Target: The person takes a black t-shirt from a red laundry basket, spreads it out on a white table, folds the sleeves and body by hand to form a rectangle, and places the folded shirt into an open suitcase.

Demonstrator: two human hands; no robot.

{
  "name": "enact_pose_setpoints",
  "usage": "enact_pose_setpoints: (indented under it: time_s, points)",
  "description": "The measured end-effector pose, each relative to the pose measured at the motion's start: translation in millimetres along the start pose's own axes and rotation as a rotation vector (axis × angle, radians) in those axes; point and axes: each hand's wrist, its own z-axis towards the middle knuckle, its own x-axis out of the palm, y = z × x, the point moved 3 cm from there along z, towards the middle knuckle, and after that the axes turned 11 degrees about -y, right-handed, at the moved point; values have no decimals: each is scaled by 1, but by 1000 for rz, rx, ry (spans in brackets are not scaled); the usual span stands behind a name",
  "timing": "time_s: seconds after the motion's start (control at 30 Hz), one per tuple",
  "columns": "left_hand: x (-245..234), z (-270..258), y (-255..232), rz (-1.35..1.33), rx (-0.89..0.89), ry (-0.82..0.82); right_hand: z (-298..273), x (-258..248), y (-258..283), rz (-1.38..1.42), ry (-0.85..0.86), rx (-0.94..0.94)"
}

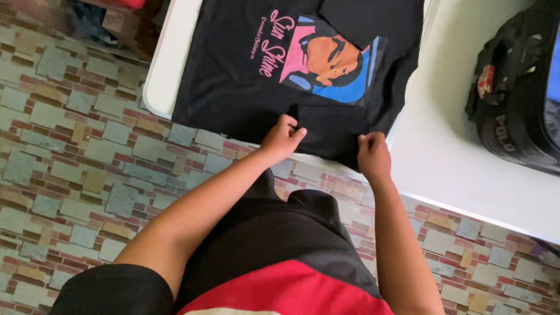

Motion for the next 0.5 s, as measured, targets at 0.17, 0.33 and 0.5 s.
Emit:
enact_pose_setpoints:
  time_s: [0.17,0.33,0.5]
  points:
    - [-2,4,10,-21,21,14,1,-31,6,285,166,88]
    - [-2,9,16,-80,-29,2,-10,-42,8,-23,418,-196]
    - [-2,7,3,-168,59,-24,-22,-49,18,105,331,-104]
